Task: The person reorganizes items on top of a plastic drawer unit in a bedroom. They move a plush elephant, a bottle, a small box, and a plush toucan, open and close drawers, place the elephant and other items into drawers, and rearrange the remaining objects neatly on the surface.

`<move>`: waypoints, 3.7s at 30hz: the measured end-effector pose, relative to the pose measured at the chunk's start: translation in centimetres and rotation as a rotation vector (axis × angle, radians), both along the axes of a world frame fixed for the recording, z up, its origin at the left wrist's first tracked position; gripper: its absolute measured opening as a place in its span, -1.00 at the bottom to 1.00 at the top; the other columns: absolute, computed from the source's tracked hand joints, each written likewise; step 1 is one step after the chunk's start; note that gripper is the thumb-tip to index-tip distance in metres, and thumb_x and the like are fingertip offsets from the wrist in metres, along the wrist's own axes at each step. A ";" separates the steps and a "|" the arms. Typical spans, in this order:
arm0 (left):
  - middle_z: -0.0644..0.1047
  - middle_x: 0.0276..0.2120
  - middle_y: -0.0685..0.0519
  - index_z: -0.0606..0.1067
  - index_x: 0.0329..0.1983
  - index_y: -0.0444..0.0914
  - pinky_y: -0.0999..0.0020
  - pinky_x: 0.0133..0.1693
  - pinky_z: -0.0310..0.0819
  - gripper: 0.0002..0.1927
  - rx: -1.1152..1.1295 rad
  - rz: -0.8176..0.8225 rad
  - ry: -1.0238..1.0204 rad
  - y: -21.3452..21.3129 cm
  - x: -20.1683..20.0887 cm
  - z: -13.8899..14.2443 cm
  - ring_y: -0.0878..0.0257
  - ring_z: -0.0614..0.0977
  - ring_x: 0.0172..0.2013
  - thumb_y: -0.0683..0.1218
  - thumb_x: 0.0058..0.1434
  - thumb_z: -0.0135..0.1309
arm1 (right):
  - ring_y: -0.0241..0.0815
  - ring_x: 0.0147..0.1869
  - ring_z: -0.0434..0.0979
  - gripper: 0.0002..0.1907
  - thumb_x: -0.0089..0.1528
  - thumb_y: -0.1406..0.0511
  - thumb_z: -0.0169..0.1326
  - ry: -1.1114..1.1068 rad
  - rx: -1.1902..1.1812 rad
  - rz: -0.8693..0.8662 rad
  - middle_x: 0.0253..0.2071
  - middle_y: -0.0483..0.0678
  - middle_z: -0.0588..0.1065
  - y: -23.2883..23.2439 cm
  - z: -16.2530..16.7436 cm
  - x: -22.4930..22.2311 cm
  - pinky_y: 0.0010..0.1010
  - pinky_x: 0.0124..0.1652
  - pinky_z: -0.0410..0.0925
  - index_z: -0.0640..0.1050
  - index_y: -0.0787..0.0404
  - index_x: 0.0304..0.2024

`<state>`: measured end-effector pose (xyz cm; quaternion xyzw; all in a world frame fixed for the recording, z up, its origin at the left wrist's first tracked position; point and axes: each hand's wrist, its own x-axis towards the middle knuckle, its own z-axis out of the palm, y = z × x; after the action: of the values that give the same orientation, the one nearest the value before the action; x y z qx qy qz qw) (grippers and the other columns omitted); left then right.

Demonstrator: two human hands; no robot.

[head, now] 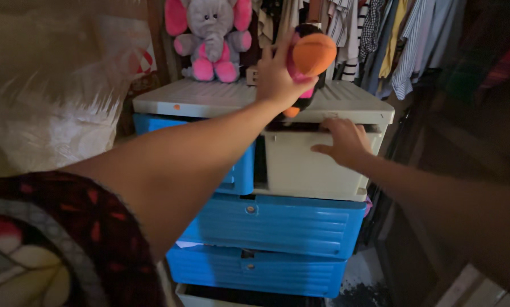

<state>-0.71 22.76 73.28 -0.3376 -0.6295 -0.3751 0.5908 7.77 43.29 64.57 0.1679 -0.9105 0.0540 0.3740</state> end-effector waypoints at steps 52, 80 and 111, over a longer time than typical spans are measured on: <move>0.34 0.35 0.02 0.50 0.10 0.04 -0.03 0.21 0.34 -0.70 -1.000 0.260 0.243 3.0 -1.6 -9.9 -0.05 0.36 0.32 0.01 0.30 0.12 | 0.16 0.00 0.61 -0.69 0.06 0.25 0.30 -0.302 0.032 -0.401 -0.12 0.04 0.62 0.6 3.0 3.1 0.00 -0.04 0.47 0.69 -0.10 -0.12; 0.65 -0.29 -0.07 0.64 -0.34 -0.13 0.04 -0.19 0.59 -0.85 -0.828 0.292 0.046 3.1 0.2 -7.6 -0.07 0.69 -0.21 -0.14 0.15 0.04 | 0.04 -0.07 0.66 -0.67 0.22 0.16 0.13 -0.431 -0.028 -0.292 -0.11 0.05 0.64 5.9 0.8 -1.8 -0.15 0.01 0.47 0.69 -0.11 0.03; 0.20 0.45 -0.16 -0.04 0.57 -0.11 0.06 0.31 0.18 -0.07 0.243 -0.442 -0.796 8.5 -21.0 7.2 -0.11 0.27 0.40 0.48 0.28 -0.38 | 0.01 0.65 -0.09 -0.09 0.22 -0.15 -0.03 -0.385 -1.145 0.343 0.62 0.01 -0.06 4.6 17.4 -24.5 -0.08 0.45 -0.12 0.08 -0.01 0.53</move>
<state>-21.66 31.21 80.52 -0.2221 -0.6716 -0.6631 0.2447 -16.71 47.91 81.94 0.0719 -0.7482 0.6218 0.2198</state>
